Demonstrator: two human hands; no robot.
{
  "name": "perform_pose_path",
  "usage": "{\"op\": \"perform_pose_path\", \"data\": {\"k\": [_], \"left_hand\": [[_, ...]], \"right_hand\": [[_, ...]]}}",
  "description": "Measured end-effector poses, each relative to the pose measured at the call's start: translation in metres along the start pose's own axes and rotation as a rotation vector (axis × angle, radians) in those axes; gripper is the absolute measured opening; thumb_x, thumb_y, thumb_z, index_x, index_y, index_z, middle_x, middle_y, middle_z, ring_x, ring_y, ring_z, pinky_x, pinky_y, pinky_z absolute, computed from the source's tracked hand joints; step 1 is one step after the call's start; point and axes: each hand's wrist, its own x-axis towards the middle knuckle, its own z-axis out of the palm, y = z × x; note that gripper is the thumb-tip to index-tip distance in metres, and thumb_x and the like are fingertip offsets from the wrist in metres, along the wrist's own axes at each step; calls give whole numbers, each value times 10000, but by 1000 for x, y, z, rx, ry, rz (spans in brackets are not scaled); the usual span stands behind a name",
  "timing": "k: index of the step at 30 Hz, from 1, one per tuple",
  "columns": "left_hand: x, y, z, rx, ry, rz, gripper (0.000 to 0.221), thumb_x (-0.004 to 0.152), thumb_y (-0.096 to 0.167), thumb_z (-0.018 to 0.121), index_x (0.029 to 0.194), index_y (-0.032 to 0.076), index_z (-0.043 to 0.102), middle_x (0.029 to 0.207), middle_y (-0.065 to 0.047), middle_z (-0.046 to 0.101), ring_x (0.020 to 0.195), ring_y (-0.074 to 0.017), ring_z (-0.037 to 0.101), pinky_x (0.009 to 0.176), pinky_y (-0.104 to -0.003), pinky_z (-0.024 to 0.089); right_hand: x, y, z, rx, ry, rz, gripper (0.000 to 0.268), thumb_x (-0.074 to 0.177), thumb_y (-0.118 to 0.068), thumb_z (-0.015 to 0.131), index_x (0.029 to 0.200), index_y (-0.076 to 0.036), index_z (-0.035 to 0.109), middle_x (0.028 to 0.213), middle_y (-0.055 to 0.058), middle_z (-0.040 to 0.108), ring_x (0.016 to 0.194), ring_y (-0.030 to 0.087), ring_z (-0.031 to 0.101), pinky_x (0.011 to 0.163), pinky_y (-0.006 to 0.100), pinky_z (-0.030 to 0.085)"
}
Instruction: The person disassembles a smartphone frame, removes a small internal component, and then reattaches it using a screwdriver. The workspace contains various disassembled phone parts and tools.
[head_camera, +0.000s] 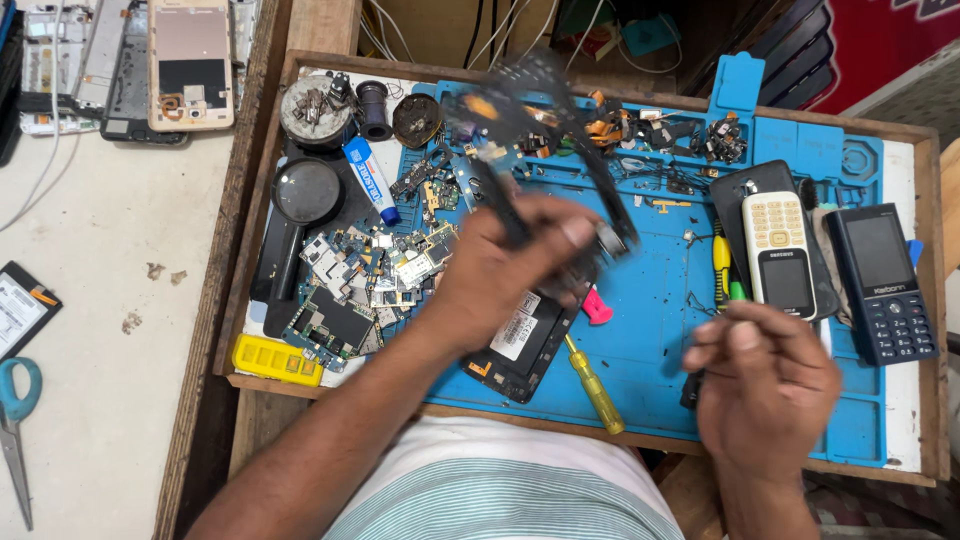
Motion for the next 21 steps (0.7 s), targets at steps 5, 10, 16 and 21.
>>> {"op": "perform_pose_path", "data": {"k": [5, 10, 16, 21], "left_hand": [[-5, 35, -36, -46, 251, 255, 259, 1030, 204, 725, 1175, -10, 708, 916, -64, 716, 740, -135, 687, 629, -304, 609], [-13, 60, -54, -70, 315, 392, 243, 1094, 198, 720, 1172, -29, 686, 900, -89, 719, 712, -162, 707, 599, -295, 604], [-19, 66, -58, -107, 361, 410, 246, 1085, 159, 723, 1239, -25, 669, 909, -89, 721, 680, -145, 704, 573, -268, 596], [-23, 63, -66, -55, 425, 446, 279, 1046, 126, 766, 1254, -26, 658, 941, -84, 717, 688, -140, 707, 594, -270, 591]], "right_hand": [[12, -22, -29, -60, 105, -193, 145, 1117, -41, 638, 1245, 29, 630, 980, 164, 704, 742, 187, 672, 697, 296, 582], [25, -37, -74, -207, 158, -210, 155, 1231, -70, 588, 1339, 41, 579, 1064, 145, 647, 857, 177, 625, 835, 273, 541], [38, -38, -80, -640, -3, -197, 150, 1170, -56, 666, 1265, 34, 593, 1152, 144, 693, 958, 143, 651, 932, 237, 538], [33, -45, -31, -1028, -215, -278, 160, 1106, -68, 738, 1228, 17, 680, 1097, 151, 708, 931, 195, 681, 858, 266, 532]]}}
